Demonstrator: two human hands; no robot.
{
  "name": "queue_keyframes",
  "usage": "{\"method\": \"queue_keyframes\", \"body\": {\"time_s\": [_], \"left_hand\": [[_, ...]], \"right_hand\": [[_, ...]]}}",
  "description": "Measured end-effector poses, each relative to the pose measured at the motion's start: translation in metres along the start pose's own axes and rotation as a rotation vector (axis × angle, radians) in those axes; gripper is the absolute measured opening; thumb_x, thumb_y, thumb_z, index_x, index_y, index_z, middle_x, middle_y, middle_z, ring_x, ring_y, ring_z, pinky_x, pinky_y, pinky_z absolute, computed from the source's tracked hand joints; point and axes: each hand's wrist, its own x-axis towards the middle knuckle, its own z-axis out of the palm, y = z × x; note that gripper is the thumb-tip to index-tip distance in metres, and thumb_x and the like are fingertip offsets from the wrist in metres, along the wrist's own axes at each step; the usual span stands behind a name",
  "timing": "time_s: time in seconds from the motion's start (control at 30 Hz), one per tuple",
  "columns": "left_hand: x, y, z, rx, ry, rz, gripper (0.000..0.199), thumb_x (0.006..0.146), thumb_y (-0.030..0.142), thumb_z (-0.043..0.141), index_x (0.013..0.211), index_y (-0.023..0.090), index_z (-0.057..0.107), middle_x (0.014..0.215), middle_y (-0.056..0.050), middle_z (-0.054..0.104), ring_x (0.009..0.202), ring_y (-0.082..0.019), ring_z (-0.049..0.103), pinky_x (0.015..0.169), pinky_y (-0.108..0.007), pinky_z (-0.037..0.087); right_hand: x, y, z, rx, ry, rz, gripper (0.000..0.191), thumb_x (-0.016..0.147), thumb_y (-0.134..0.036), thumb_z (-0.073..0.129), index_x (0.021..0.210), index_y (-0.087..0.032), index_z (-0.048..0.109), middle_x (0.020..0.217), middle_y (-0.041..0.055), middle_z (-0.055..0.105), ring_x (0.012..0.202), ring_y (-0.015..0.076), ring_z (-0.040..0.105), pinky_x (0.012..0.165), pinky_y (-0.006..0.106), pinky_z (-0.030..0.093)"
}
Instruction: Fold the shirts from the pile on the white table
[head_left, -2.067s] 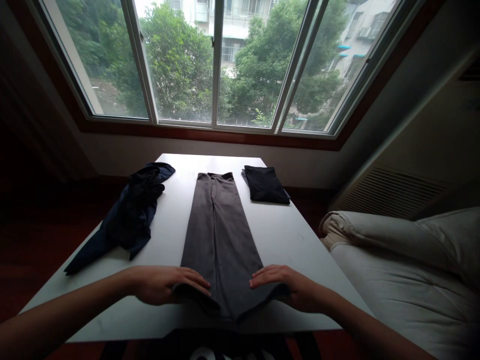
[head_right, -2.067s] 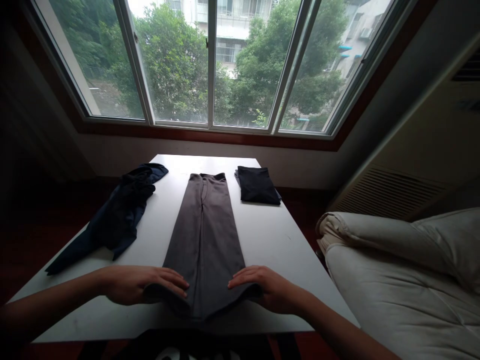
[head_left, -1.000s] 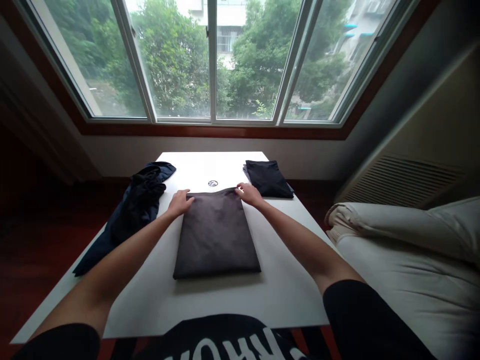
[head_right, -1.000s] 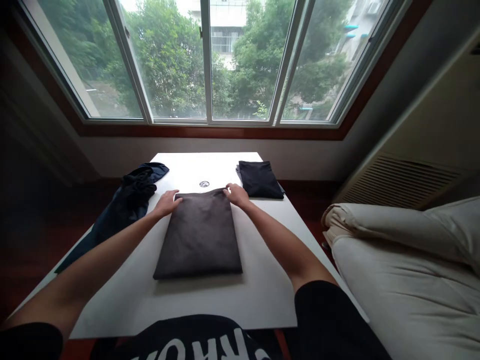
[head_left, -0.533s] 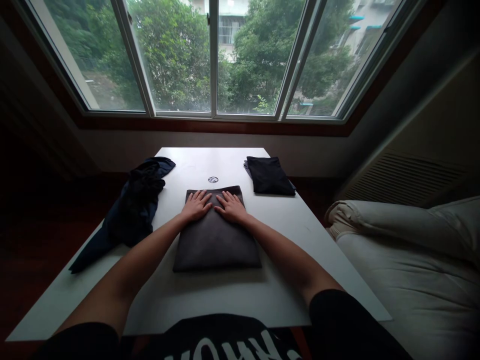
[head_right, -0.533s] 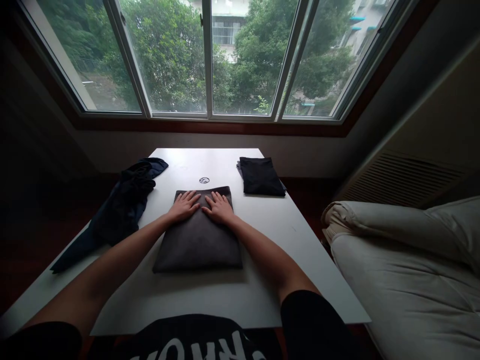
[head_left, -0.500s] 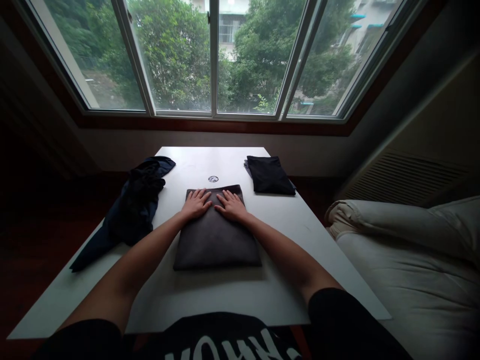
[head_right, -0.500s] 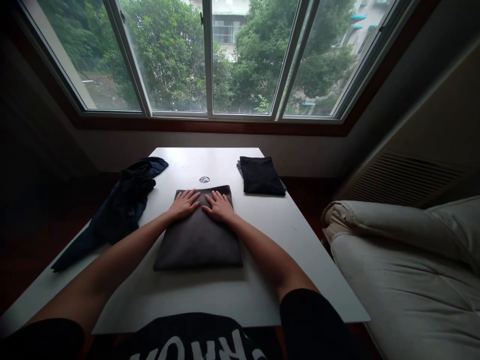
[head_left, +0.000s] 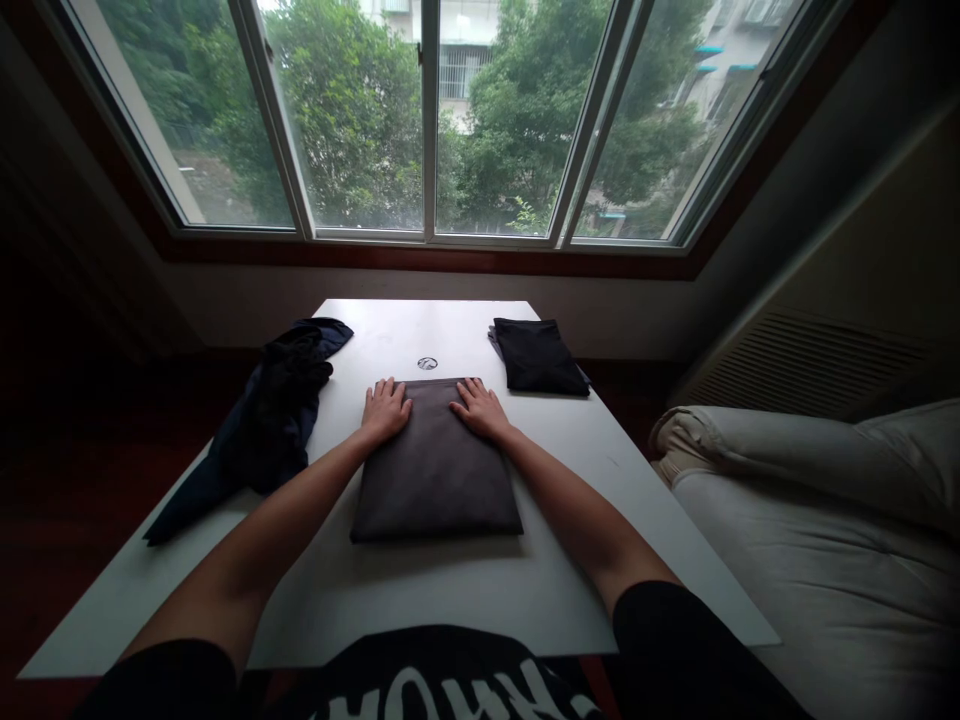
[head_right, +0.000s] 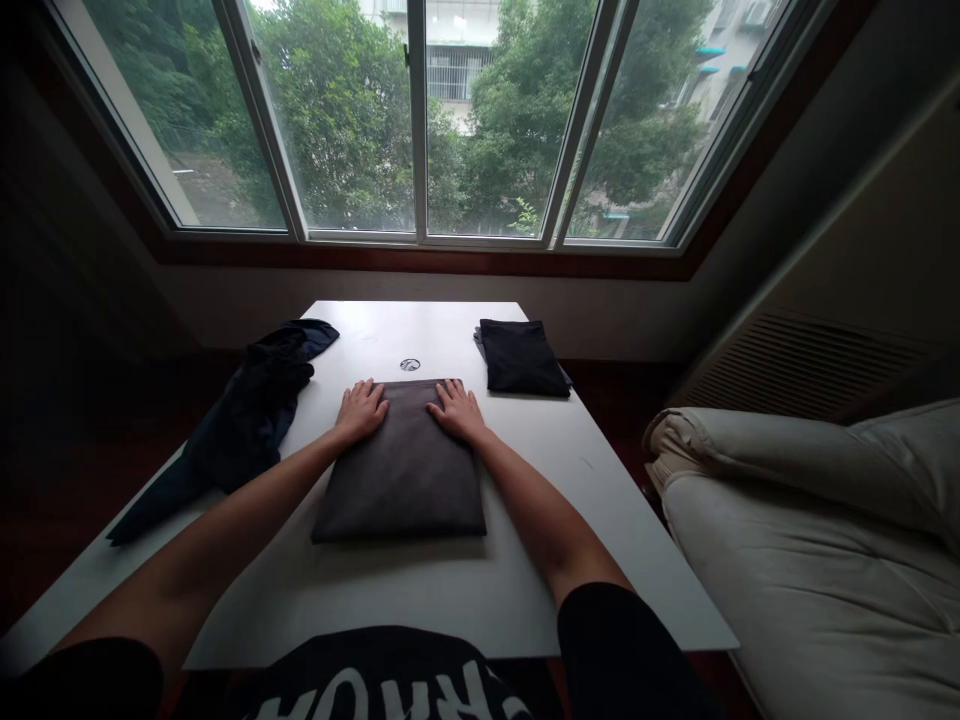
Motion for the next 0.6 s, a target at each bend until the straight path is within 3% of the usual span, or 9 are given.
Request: {"method": "queue_keyframes", "body": {"time_s": [0.17, 0.3, 0.47, 0.6], "left_hand": [[-0.037, 0.027, 0.002, -0.006, -0.068, 0.168, 0.065, 0.105, 0.055, 0.039, 0.16, 0.021, 0.043, 0.173, -0.012, 0.025, 0.159, -0.034, 0.02, 0.128, -0.056, 0.016], [-0.053, 0.03, 0.009, -0.019, -0.068, 0.201, 0.066, 0.105, 0.059, 0.037, 0.163, 0.028, 0.038, 0.174, -0.007, 0.022, 0.161, -0.031, 0.016, 0.129, -0.054, 0.015], [-0.042, 0.018, 0.011, -0.032, -0.084, 0.198, 0.064, 0.107, 0.055, 0.031, 0.165, 0.028, 0.035, 0.175, -0.005, 0.02, 0.161, -0.029, 0.017, 0.129, -0.052, 0.015], [-0.024, 0.002, 0.009, -0.034, -0.123, 0.164, 0.065, 0.106, 0.059, 0.031, 0.166, 0.032, 0.032, 0.175, -0.003, 0.02, 0.161, -0.029, 0.017, 0.129, -0.051, 0.014]], "right_hand": [[-0.001, -0.001, -0.002, 0.012, 0.032, -0.014, 0.068, 0.108, -0.059, 0.035, 0.166, -0.024, 0.031, 0.174, 0.008, 0.016, 0.162, 0.0266, 0.01, 0.129, 0.049, 0.013], [-0.014, -0.015, -0.007, -0.033, 0.102, -0.063, 0.062, 0.108, -0.051, 0.04, 0.161, -0.019, 0.041, 0.172, 0.0122, 0.022, 0.161, 0.0273, 0.015, 0.129, 0.049, 0.011], [-0.034, -0.04, 0.002, -0.034, 0.076, -0.25, 0.066, 0.107, -0.058, 0.04, 0.163, -0.022, 0.04, 0.172, 0.01, 0.023, 0.161, 0.0263, 0.016, 0.13, 0.046, 0.01], [-0.035, -0.041, 0.009, -0.029, -0.001, -0.236, 0.074, 0.105, -0.068, 0.035, 0.166, -0.025, 0.035, 0.173, 0.0081, 0.02, 0.161, 0.0276, 0.014, 0.13, 0.045, 0.009]]}}
